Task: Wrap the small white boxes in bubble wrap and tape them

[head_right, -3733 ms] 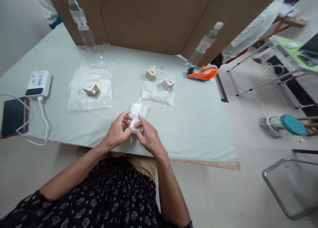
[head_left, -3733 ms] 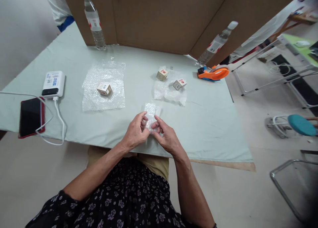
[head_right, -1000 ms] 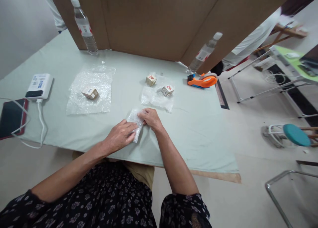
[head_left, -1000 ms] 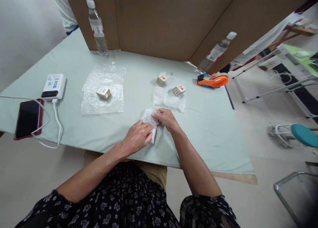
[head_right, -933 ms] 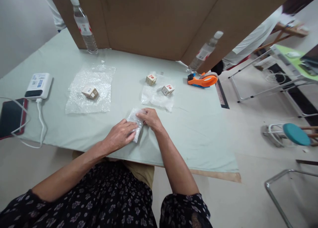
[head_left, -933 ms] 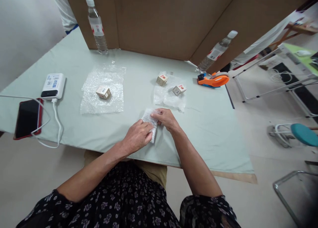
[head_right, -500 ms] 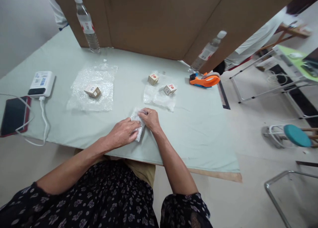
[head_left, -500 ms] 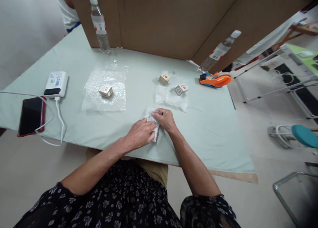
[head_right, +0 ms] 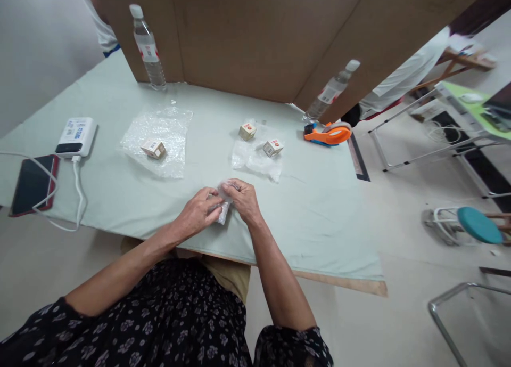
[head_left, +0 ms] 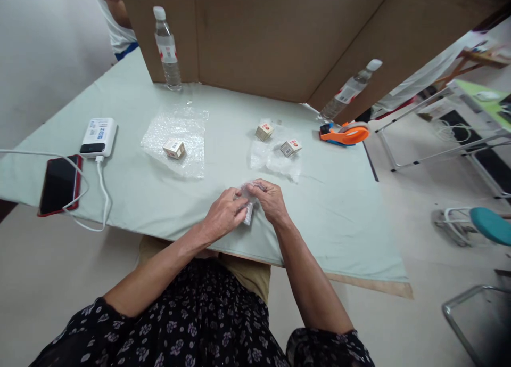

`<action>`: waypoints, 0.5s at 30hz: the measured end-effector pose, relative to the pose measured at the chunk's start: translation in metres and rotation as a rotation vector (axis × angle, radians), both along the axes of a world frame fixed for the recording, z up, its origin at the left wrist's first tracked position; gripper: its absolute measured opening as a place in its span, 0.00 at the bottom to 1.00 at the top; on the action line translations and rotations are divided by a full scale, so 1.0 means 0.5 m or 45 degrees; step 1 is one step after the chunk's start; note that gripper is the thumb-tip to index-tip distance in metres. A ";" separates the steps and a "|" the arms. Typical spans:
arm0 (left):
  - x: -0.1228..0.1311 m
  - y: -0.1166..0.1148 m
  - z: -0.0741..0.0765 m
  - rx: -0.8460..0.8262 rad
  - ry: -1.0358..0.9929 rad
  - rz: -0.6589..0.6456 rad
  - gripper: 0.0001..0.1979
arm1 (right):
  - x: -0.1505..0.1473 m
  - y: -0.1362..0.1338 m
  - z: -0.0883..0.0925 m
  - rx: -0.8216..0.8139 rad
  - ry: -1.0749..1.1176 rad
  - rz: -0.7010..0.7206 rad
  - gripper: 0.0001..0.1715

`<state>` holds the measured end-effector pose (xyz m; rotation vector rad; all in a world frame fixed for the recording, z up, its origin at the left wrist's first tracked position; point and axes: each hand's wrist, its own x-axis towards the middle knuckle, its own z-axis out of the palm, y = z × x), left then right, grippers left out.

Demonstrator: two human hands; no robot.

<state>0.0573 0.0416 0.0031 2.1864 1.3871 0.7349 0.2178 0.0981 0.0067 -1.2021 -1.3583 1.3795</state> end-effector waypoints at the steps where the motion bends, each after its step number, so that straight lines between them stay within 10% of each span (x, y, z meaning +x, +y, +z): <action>1: 0.001 -0.003 -0.005 0.013 -0.055 0.040 0.09 | 0.000 -0.006 0.001 0.027 -0.003 0.000 0.15; 15: 0.010 -0.006 -0.033 0.087 -0.462 0.393 0.31 | -0.028 -0.074 -0.003 0.230 -0.193 -0.032 0.12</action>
